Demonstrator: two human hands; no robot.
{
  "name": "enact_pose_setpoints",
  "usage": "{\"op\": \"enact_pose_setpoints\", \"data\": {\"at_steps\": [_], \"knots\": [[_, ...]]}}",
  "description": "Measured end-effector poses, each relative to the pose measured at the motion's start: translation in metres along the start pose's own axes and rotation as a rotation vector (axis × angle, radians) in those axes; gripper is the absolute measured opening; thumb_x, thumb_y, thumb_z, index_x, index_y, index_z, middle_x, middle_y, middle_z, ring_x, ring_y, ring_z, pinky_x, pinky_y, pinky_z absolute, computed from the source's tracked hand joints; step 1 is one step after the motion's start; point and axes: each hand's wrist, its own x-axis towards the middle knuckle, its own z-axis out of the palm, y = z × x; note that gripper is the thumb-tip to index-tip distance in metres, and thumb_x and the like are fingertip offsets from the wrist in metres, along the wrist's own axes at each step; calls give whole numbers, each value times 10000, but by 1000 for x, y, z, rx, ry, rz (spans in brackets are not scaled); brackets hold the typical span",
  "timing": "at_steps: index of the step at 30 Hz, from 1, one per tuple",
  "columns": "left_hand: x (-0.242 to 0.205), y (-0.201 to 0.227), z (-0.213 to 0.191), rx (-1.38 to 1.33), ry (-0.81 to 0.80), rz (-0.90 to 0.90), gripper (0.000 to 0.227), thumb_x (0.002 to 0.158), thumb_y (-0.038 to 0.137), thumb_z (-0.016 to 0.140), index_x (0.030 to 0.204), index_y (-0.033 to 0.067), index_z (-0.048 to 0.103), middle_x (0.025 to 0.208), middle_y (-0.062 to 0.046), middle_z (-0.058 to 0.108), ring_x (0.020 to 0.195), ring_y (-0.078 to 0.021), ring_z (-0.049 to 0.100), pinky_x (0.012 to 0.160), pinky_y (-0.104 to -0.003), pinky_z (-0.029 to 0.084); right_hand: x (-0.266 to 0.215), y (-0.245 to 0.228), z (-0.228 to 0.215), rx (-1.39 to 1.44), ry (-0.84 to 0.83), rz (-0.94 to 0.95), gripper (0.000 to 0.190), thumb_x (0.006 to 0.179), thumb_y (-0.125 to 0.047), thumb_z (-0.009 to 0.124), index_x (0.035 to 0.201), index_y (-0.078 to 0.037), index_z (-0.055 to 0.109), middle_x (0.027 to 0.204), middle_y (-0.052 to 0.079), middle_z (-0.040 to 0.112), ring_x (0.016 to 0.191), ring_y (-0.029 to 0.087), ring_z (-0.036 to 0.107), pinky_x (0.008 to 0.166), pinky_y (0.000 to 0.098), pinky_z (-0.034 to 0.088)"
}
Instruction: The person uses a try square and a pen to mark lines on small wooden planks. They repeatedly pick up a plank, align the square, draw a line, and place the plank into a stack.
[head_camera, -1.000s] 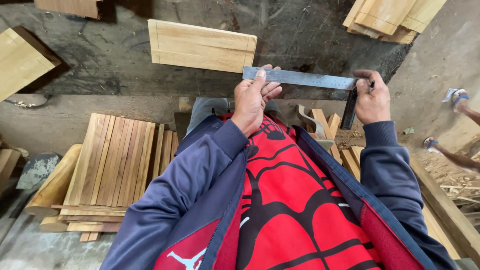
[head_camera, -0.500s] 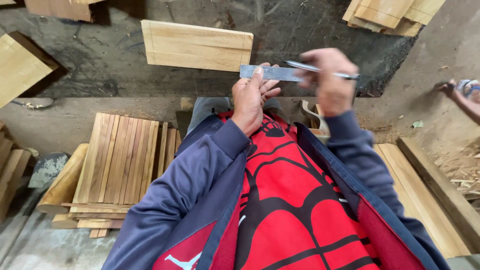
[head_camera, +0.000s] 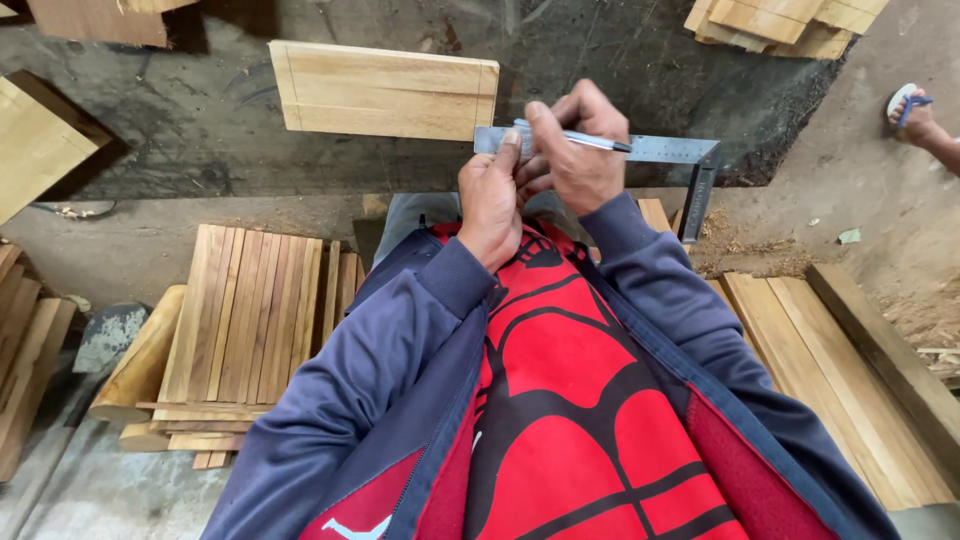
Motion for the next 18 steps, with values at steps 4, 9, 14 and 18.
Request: {"op": "enact_pose_setpoints", "data": {"at_steps": [4, 9, 14, 18], "knots": [[3, 1, -4, 60, -82, -79, 374, 863, 248, 510, 1131, -10, 543, 906, -190, 654, 797, -240, 663, 565, -269, 544, 2, 9, -39, -5, 63, -196, 238, 896, -111, 560, 719, -95, 400, 552, 40, 481, 441, 109, 487, 413, 222, 368], [-2, 6, -3, 97, -84, -76, 347, 856, 251, 505, 1100, 10, 562, 1024, -200, 642, 819, -237, 656, 584, -281, 547, -5, 15, -102, -418, 46, -162, 178, 959, -133, 338, 795, -107, 405, 738, 31, 455, 643, 154, 410, 609, 308, 364], [-3, 10, -4, 89, -117, -107, 325, 923, 186, 466, 1128, -58, 527, 1080, -256, 586, 914, -324, 614, 608, -329, 580, -33, 29, -158, -803, 93, 80, 200, 928, -134, 463, 1105, -63, 523, 966, 219, 522, 945, 418, 527, 816, 509, 405], [-13, 16, -1, 121, -133, -151, 350, 919, 179, 469, 1182, -49, 499, 1112, -252, 569, 942, -321, 607, 637, -325, 579, -54, 99, -194, -495, 128, 284, 263, 940, -184, 547, 1181, -90, 506, 870, 100, 579, 740, 232, 560, 674, 366, 457]]}}
